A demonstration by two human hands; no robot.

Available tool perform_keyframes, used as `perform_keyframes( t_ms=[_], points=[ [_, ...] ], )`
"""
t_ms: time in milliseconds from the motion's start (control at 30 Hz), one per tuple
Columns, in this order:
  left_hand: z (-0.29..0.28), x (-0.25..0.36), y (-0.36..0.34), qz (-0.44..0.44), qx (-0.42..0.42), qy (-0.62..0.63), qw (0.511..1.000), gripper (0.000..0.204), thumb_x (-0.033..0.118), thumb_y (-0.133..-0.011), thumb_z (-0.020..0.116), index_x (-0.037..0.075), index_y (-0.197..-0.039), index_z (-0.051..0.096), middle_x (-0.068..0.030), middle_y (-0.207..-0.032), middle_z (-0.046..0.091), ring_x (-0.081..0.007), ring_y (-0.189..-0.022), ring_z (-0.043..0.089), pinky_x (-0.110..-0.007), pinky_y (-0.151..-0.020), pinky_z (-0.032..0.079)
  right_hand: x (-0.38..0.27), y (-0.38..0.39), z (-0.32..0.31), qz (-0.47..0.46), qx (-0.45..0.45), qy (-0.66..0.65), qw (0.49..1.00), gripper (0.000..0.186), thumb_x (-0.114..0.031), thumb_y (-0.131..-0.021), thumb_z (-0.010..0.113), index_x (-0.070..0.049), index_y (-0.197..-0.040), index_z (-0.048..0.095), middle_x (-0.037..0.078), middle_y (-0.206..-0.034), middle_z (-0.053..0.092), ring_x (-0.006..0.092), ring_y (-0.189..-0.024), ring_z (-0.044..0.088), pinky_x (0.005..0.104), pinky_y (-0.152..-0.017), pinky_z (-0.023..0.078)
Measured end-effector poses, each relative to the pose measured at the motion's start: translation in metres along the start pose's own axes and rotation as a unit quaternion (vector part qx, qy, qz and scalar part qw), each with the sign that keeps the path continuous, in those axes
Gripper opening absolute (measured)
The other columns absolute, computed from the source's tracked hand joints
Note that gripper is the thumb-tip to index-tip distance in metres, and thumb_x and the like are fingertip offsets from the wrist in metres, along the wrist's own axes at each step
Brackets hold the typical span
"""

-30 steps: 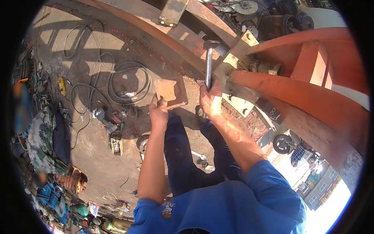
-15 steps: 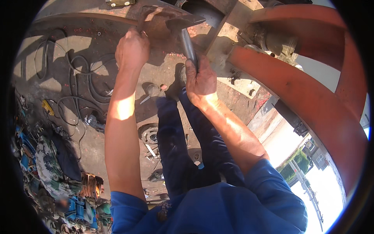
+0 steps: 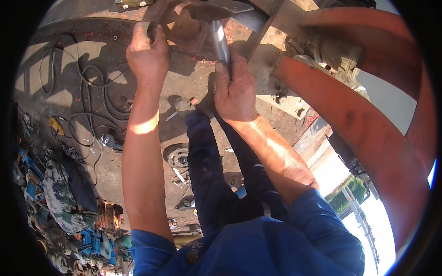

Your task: The person is repairing a piece of machinery, likely a motor or pump, using pliers and a wrench. They are seen removing and adjusting small metal parts, sorting through a container of nuts and bolts, and using tools to tighten or loosen components.

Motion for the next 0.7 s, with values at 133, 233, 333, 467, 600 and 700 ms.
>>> perform_keyframes(
  t_ms=[133,233,333,467,600,700],
  points=[
    [0.005,-0.006,0.001,0.005,0.024,0.038,0.999,0.017,0.015,-0.084,0.066,0.006,-0.097,0.06,-0.0165,-0.061,0.063,-0.0417,-0.062,0.064,-0.05,-0.057,0.049,0.009,-0.005,0.015,0.08,-0.074,0.118,0.987,0.023,-0.019,-0.099,0.055,0.0,-0.11,0.052,0.022,-0.075,0.061,0.0408,-0.07,0.063,0.0436,-0.061,0.049],
    [0.007,-0.006,0.004,0.005,0.029,0.045,0.999,0.018,0.015,-0.083,0.066,0.005,-0.097,0.06,-0.0169,-0.061,0.063,-0.0421,-0.061,0.064,-0.05,-0.057,0.049,0.005,-0.008,0.004,0.077,-0.046,-0.006,0.996,0.024,-0.019,-0.098,0.055,-0.001,-0.113,0.052,0.023,-0.077,0.062,0.0434,-0.073,0.063,0.0452,-0.062,0.049],
    [0.007,-0.005,0.003,-0.016,0.017,0.05,0.998,0.018,0.016,-0.083,0.067,0.006,-0.097,0.059,-0.0172,-0.061,0.064,-0.0424,-0.061,0.064,-0.051,-0.057,0.049,-0.003,-0.003,0.002,0.019,-0.002,0.029,0.999,0.027,-0.019,-0.099,0.053,0.0,-0.118,0.052,0.022,-0.077,0.062,0.0423,-0.07,0.062,0.0449,-0.062,0.049],
    [0.005,-0.005,0.004,-0.018,0.025,0.03,0.999,0.017,0.015,-0.084,0.066,0.006,-0.097,0.059,-0.0178,-0.063,0.065,-0.0427,-0.063,0.064,-0.051,-0.057,0.049,0.004,-0.013,0.016,0.121,-0.078,-0.008,0.99,0.032,-0.017,-0.099,0.053,0.001,-0.125,0.051,0.021,-0.076,0.062,0.0403,-0.067,0.063,0.0435,-0.062,0.05],
    [0.006,-0.004,0.003,-0.019,0.013,0.045,0.999,0.016,0.014,-0.084,0.065,0.006,-0.096,0.059,-0.0184,-0.065,0.065,-0.0428,-0.064,0.065,-0.05,-0.058,0.05,-0.002,0.002,0.008,0.089,-0.012,-0.065,0.994,0.032,-0.018,-0.099,0.052,0.001,-0.125,0.051,0.023,-0.076,0.063,0.0395,-0.07,0.065,0.0434,-0.062,0.05],
    [0.002,0.001,0.005,-0.02,0.013,0.074,0.997,0.015,0.015,-0.084,0.065,0.006,-0.095,0.059,-0.0184,-0.065,0.065,-0.0426,-0.064,0.065,-0.05,-0.058,0.05,0.008,-0.012,0.021,0.134,-0.081,-0.007,0.988,0.031,-0.018,-0.099,0.053,0.001,-0.125,0.051,0.02,-0.077,0.064,0.0332,-0.069,0.067,0.0408,-0.062,0.051]
  ],
)
Point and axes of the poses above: each hand's wrist, its own y-axis away from the middle knuckle, its own z-axis out of the palm, x = y × z, the point moved 6 cm from there along -y, towards the middle knuckle
